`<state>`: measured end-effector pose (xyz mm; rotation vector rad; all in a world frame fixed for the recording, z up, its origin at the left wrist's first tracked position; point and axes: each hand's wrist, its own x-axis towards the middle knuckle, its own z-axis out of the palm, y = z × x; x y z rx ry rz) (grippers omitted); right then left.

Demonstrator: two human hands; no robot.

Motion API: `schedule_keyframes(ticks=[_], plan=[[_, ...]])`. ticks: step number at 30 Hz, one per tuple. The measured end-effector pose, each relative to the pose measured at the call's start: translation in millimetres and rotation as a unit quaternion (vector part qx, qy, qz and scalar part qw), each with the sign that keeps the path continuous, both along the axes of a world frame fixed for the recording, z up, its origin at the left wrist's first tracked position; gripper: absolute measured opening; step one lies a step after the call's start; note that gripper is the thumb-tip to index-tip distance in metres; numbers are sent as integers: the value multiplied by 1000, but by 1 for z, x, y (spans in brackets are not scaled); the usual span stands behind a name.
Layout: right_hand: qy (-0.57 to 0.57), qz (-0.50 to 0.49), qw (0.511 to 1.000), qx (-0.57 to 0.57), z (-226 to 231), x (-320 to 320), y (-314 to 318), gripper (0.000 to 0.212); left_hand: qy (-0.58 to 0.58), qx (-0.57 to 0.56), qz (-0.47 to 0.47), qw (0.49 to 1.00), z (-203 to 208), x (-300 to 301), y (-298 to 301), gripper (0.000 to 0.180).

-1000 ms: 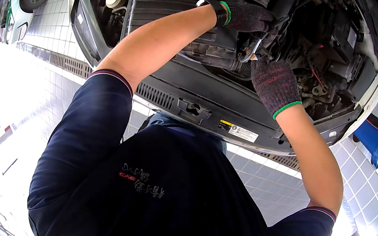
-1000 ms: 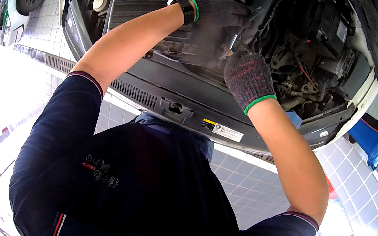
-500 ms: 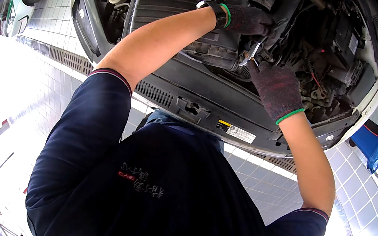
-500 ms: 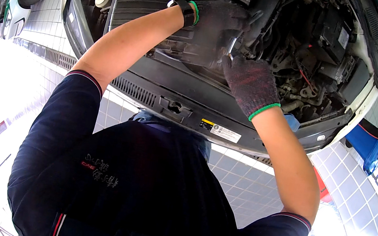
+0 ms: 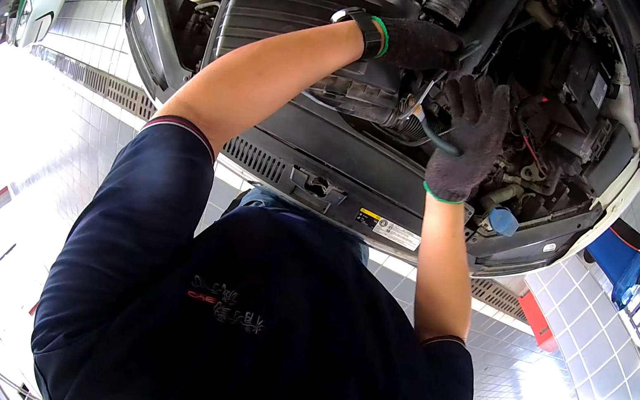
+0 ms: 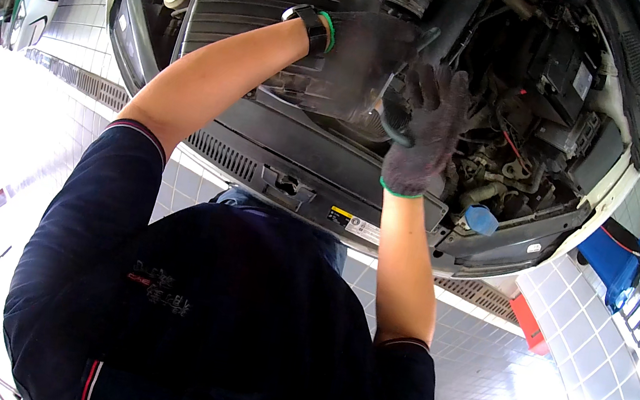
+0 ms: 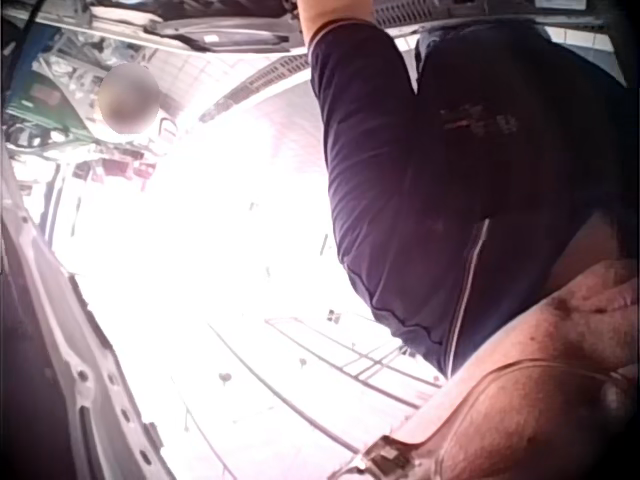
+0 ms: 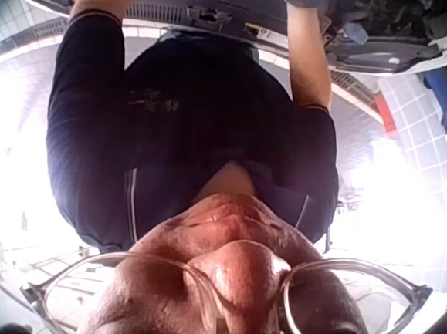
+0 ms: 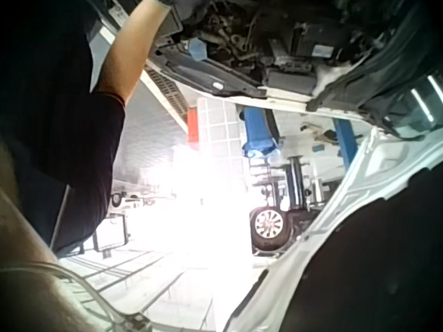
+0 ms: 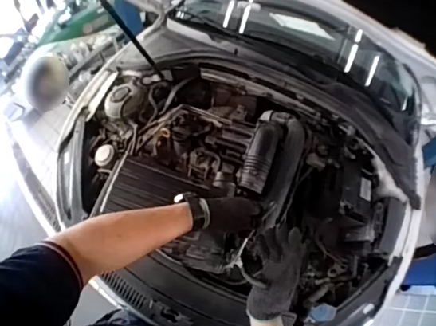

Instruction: The person uses a power drill to remove bolts from a black plastic engine cover on a white car. They then use pliers to detach a hose clamp and remove the cover from the engine bay. Finally, the person places the cover on a tool cart and uses the power drill to remove additional bolts from it.

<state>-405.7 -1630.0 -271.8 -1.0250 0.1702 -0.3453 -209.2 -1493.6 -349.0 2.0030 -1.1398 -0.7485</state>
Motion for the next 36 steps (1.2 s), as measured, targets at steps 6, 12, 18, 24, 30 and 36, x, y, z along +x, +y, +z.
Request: schedule_keyframes(ticks=[6, 12, 18, 24, 30, 36], plan=[[-195, 38, 905, -377, -3, 12, -6, 123, 8, -8, 62, 998, 9, -10, 2, 31], [-216, 73, 810, -541, 5, 3, -33, 120, 95, 13, 123, 988, 39, -14, 0, 41], [-24, -8, 928, -371, -28, -36, -23, 70, 52, 19, 100, 993, 21, -10, -10, 40], [135, -147, 973, -113, -16, -22, -17, 73, 21, 54, 132, 990, 19, -11, -9, 43], [-140, -48, 793, -591, -15, -10, -21, 68, -154, -53, 21, 986, 8, -9, 4, 43], [-28, -26, 992, -122, -24, 9, -5, 108, 30, -130, 49, 990, -28, -1, 9, 35]])
